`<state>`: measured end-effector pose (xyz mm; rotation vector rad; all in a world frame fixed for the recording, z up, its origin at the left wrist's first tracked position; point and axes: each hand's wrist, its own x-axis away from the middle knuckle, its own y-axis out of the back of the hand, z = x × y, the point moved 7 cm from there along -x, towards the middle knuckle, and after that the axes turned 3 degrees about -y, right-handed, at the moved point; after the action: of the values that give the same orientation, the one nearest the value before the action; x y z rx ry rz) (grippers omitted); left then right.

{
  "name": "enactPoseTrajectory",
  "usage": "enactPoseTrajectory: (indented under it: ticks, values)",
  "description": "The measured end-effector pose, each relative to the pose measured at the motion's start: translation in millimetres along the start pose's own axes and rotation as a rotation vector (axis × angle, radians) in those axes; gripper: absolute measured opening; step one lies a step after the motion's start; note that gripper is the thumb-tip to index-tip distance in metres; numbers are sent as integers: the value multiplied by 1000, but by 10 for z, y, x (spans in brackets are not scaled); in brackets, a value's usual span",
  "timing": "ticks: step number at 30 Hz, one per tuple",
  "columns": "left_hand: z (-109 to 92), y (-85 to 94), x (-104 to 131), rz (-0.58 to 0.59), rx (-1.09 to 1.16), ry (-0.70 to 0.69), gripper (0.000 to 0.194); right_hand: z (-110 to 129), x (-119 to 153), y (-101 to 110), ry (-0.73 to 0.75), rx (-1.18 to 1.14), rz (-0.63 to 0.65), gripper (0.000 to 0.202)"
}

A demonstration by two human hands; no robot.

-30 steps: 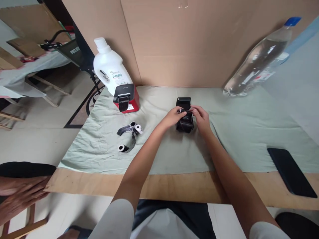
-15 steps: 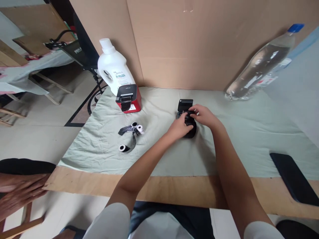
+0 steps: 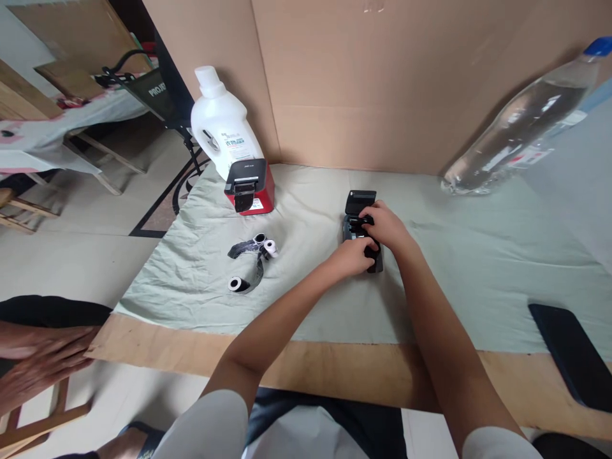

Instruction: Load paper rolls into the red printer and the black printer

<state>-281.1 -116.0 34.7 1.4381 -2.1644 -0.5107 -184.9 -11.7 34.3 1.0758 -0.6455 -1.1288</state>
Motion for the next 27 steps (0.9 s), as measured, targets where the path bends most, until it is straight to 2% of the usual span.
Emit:
enactPoseTrajectory:
  ticks: [3, 10, 12, 15, 17, 20, 22, 25, 27]
  values:
    - [20, 12, -12, -12, 58, -5, 32, -30, 5, 0, -99, 43, -13, 23]
    - [20, 15, -13, -17, 94, 0, 31, -33, -23, -27, -66, 77, -36, 20]
    - [18, 15, -12, -13, 95, 1, 31, -57, -28, 12, -84, 52, -50, 26]
    - [19, 14, -15, -1, 87, 3, 31, -121, -38, 165, -126, -55, -172, 46]
    - [18, 15, -16, 7, 72, 0, 32, -143, -54, 233, -101, -161, -226, 58]
    - [7, 18, -9, 32, 55, -8, 33, -134, -95, 191, -13, -321, -157, 64]
    - [-2, 29, 1, 51, 56, -9, 33, -149, -107, 174, -6, -381, -143, 59]
    - [-16, 64, 23, 79, 67, -8, 35, -184, -94, 237, -37, -409, -189, 41]
    - [-30, 86, 39, 109, 75, -12, 37, -168, -71, 293, -30, -410, -170, 30]
